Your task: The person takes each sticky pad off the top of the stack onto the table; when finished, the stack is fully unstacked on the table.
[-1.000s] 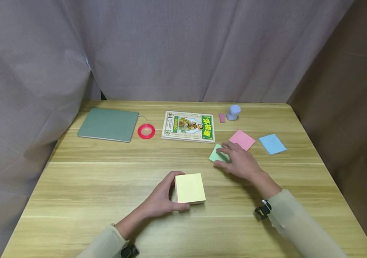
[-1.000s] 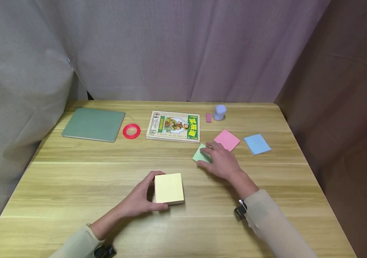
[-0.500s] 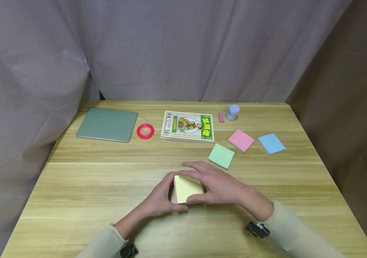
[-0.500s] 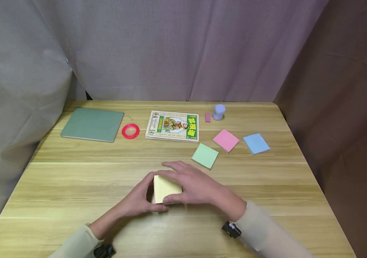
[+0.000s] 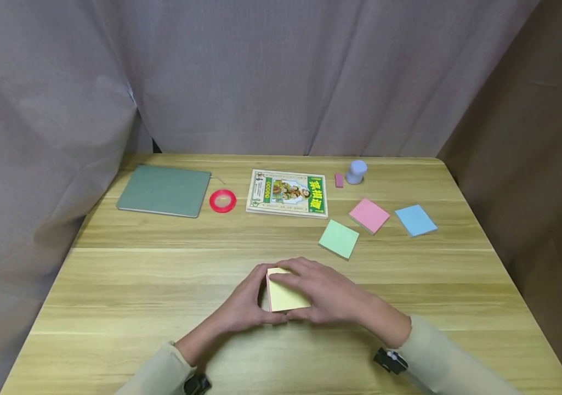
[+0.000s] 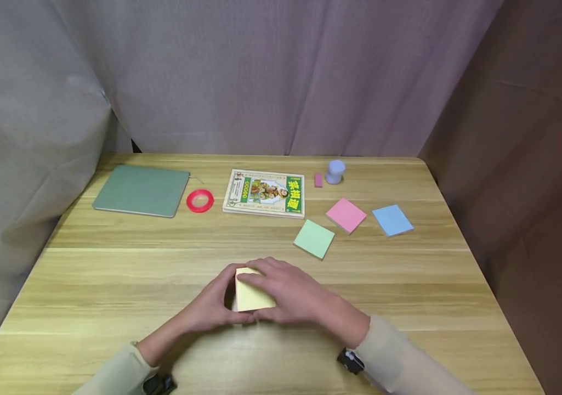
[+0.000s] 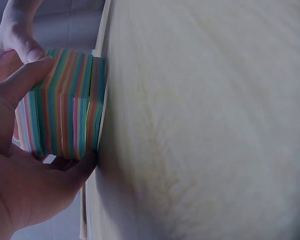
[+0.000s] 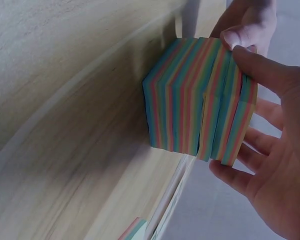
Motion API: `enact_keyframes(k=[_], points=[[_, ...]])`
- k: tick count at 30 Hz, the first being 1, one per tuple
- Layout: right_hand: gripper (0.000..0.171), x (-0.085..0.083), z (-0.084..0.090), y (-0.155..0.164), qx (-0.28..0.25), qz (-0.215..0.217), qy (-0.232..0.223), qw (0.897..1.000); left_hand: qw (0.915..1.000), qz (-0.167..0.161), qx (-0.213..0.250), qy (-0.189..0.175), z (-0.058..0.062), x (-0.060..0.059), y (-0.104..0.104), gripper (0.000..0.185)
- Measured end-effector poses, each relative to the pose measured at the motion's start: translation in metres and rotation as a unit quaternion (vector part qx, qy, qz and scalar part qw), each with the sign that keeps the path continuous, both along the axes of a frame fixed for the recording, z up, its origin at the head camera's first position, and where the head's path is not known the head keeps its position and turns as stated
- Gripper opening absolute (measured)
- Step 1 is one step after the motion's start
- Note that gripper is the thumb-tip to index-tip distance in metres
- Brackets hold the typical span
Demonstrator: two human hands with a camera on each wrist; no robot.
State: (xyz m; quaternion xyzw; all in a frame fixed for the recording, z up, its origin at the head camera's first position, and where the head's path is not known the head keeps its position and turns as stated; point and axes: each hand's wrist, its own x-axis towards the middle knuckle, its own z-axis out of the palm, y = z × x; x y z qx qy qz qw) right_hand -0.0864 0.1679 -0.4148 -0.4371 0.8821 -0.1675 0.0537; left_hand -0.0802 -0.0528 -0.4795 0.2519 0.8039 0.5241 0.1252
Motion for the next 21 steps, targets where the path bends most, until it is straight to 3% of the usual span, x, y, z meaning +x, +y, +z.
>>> enact_keyframes(k=[6, 12, 15, 21], points=[[0.073, 0.001, 0.005, 0.006, 0.002, -0.036, -0.013, 0.999, 1.0, -0.002, 0.002, -0.005, 0.001, 0.0, 0.0, 0.089], [0.072, 0.001, 0.008, 0.035, -0.013, -0.136, -0.028, 0.99, 0.9998, 0.0, -0.009, -0.02, 0.002, 0.0, 0.001, 0.086], [0.073, -0.003, 0.004, 0.061, -0.027, -0.213, -0.03, 0.976, 0.9997, 0.0, -0.011, -0.02, 0.001, -0.001, 0.001, 0.086], [0.072, -0.017, -0.015, 0.125, -0.012, -0.351, -0.017, 0.936, 0.9998, 0.002, -0.011, -0.015, 0.0, 0.0, 0.001, 0.084]])
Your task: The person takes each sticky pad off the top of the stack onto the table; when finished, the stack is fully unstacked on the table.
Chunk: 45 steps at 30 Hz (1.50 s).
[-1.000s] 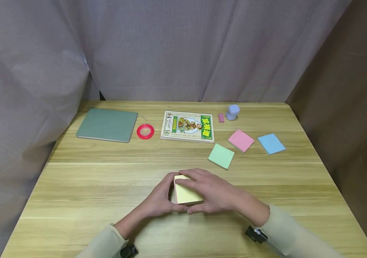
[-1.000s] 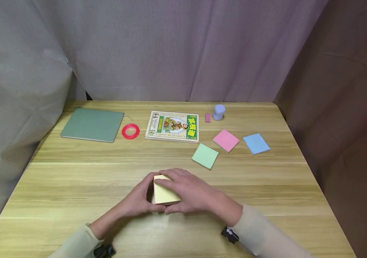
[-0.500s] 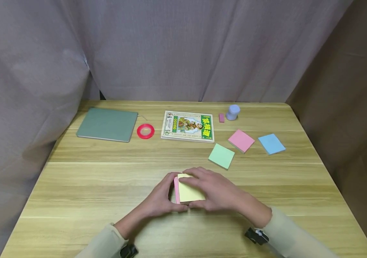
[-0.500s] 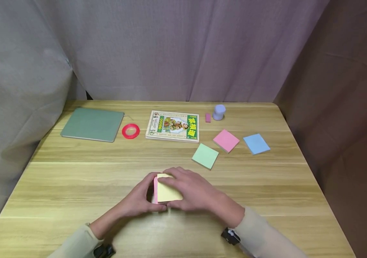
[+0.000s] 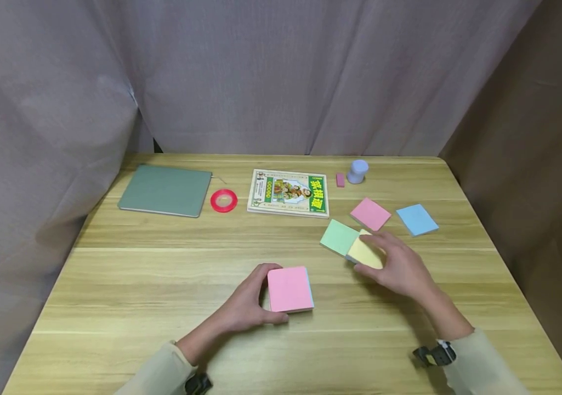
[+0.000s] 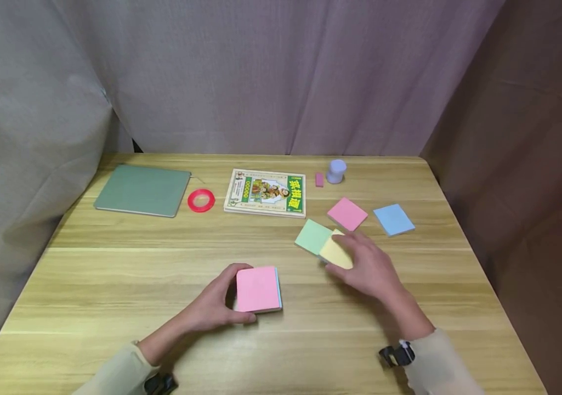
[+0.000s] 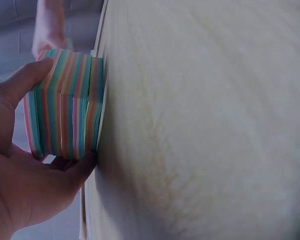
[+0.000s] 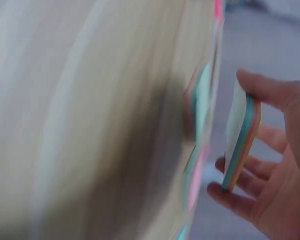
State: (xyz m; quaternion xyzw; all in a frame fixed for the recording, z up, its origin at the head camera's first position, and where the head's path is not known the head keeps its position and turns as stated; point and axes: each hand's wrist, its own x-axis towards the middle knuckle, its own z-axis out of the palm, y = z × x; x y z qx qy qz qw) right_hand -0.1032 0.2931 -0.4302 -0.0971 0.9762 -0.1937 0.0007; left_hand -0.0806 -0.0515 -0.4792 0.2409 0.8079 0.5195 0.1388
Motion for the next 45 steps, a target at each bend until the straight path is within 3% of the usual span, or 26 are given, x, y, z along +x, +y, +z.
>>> enact_keyframes(k=[4, 10, 30, 38, 40, 45], points=[[0.075, -0.006, -0.014, 0.038, 0.026, -0.046, -0.008, 0.999, 1.0, 0.001, 0.002, 0.0, -0.001, 0.0, 0.0, 0.084], [0.074, -0.009, -0.027, 0.068, 0.052, -0.061, -0.018, 0.997, 1.0, 0.001, 0.002, 0.0, 0.0, -0.001, -0.001, 0.084], [0.076, -0.008, -0.029, 0.074, 0.06, -0.063, -0.031, 0.996, 1.0, -0.001, 0.001, 0.003, 0.0, 0.0, 0.0, 0.084], [0.064, -0.004, -0.006, 0.044, 0.089, -0.007, 0.038, 0.995, 1.0, -0.004, 0.002, 0.003, 0.0, -0.001, -0.001, 0.085], [0.061, -0.002, 0.001, 0.027, 0.075, 0.024, 0.058, 0.995, 1.0, -0.004, 0.001, 0.0, 0.001, -0.001, -0.001, 0.086], [0.062, 0.008, 0.014, -0.023, 0.028, 0.122, 0.054, 0.991, 0.9999, -0.006, -0.006, -0.007, 0.002, -0.001, -0.001, 0.088]])
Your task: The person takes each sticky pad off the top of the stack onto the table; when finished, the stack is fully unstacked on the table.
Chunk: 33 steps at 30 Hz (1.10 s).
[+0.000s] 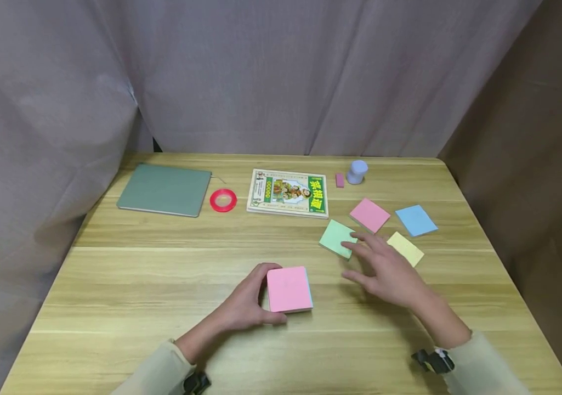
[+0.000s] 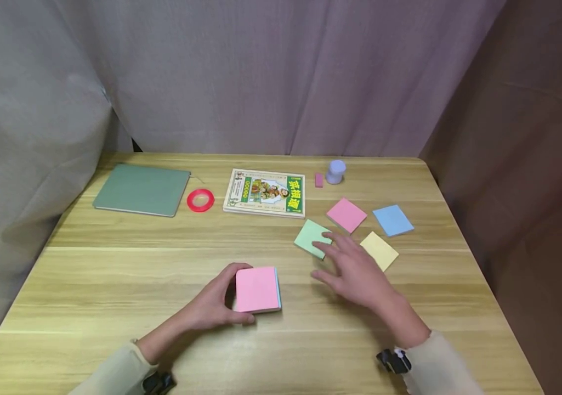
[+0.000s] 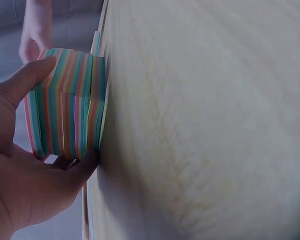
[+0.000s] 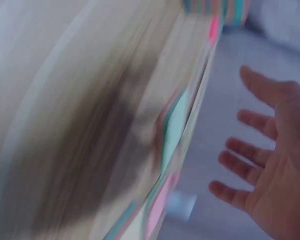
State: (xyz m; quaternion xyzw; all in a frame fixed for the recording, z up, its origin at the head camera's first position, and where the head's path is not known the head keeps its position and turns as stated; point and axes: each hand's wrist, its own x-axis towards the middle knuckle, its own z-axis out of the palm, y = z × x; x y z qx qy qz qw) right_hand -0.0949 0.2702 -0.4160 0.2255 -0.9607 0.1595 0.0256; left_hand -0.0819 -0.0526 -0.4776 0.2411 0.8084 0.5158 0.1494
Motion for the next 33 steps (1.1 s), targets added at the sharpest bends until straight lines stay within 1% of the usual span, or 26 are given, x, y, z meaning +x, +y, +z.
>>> enact_keyframes(k=[4, 8, 10, 12, 17, 21, 25, 29, 33], points=[[0.067, 0.01, 0.003, -0.041, -0.014, 0.083, -0.038, 0.996, 0.9999, 0.0, 0.0, -0.011, 0.0, 0.0, -0.001, 0.092], [0.073, 0.015, -0.003, -0.074, -0.016, 0.16, -0.066, 0.985, 0.9999, 0.0, -0.003, -0.013, 0.001, 0.001, -0.002, 0.095], [0.076, 0.015, -0.007, -0.085, -0.019, 0.188, -0.071, 0.979, 0.9999, 0.001, -0.007, -0.01, 0.001, 0.001, -0.002, 0.095], [0.078, 0.014, -0.011, -0.092, -0.022, 0.201, -0.072, 0.977, 0.9999, 0.002, -0.011, -0.004, 0.001, 0.001, -0.002, 0.094], [0.079, 0.011, -0.014, -0.1, -0.035, 0.207, -0.073, 0.975, 0.9997, 0.001, -0.022, 0.007, 0.001, 0.001, -0.001, 0.092], [0.077, 0.009, -0.012, -0.1, -0.034, 0.209, -0.076, 0.974, 0.9997, 0.003, -0.025, 0.008, 0.001, 0.0, -0.001, 0.091], [0.074, 0.009, -0.007, -0.098, -0.034, 0.199, -0.079, 0.976, 0.9995, 0.006, -0.03, 0.003, 0.002, 0.001, -0.001, 0.089], [0.072, 0.005, 0.002, -0.09, -0.05, 0.171, -0.096, 0.979, 0.9993, 0.008, -0.037, -0.003, 0.002, 0.001, 0.0, 0.09], [0.073, -0.012, 0.007, -0.082, -0.091, 0.119, -0.111, 0.982, 0.9989, 0.009, -0.046, 0.0, 0.003, 0.001, 0.001, 0.09]])
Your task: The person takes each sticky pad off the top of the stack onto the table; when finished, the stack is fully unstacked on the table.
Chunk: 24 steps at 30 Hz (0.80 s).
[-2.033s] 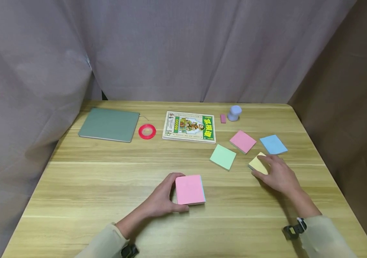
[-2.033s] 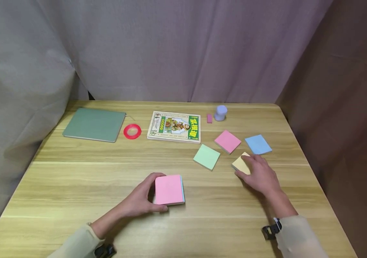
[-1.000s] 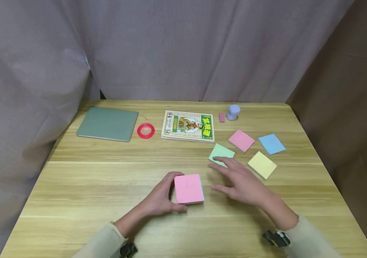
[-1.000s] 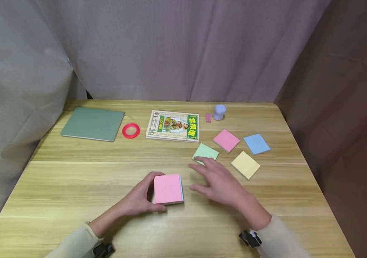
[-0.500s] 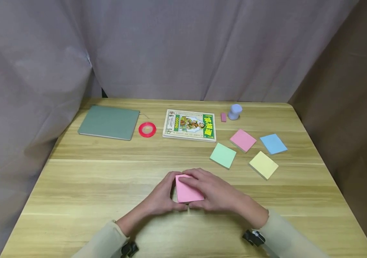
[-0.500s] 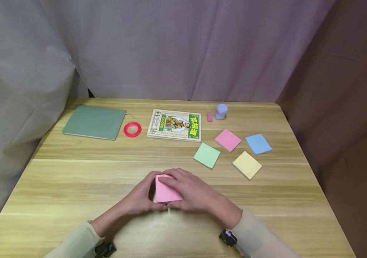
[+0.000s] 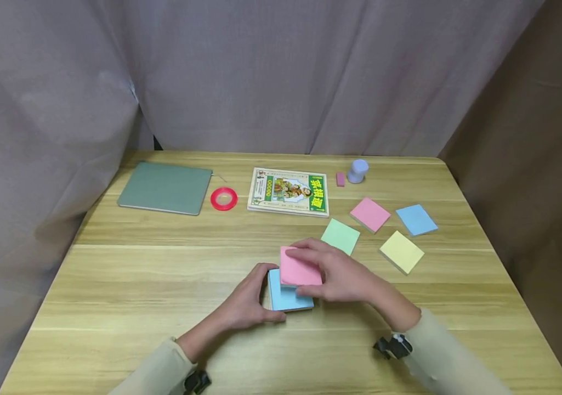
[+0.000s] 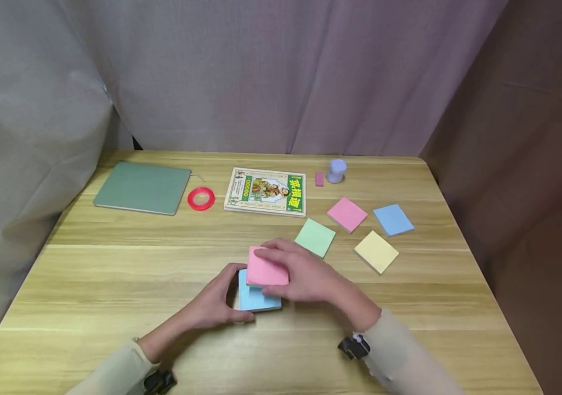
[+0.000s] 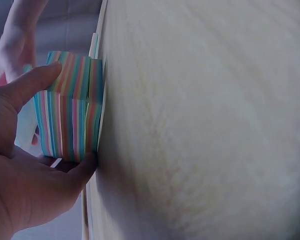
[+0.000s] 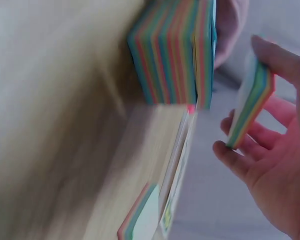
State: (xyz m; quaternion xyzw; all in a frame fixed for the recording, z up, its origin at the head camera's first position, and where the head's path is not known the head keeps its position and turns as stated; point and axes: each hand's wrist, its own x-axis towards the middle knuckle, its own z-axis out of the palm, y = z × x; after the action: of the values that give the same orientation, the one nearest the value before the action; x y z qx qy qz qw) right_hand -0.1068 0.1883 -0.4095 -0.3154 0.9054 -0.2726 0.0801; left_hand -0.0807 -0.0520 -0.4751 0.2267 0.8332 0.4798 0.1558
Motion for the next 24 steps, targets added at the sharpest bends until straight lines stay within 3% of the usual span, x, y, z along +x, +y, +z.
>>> enact_keyframes(k=[6, 12, 17, 24], points=[[0.072, -0.041, -0.015, 0.009, -0.011, -0.073, 0.023, 0.997, 0.9999, -0.003, -0.002, 0.011, -0.001, 0.0, 0.0, 0.088], [0.072, -0.071, -0.043, 0.009, 0.039, -0.067, 0.039, 0.996, 0.9999, -0.003, -0.005, 0.014, -0.001, 0.0, -0.001, 0.089], [0.07, -0.084, -0.057, 0.002, 0.07, -0.047, 0.05, 0.995, 0.9999, -0.002, -0.006, 0.014, -0.001, -0.001, -0.002, 0.089], [0.071, -0.09, -0.063, 0.0, 0.099, -0.041, 0.04, 0.993, 0.9999, -0.003, -0.01, 0.006, -0.001, -0.002, -0.001, 0.089]])
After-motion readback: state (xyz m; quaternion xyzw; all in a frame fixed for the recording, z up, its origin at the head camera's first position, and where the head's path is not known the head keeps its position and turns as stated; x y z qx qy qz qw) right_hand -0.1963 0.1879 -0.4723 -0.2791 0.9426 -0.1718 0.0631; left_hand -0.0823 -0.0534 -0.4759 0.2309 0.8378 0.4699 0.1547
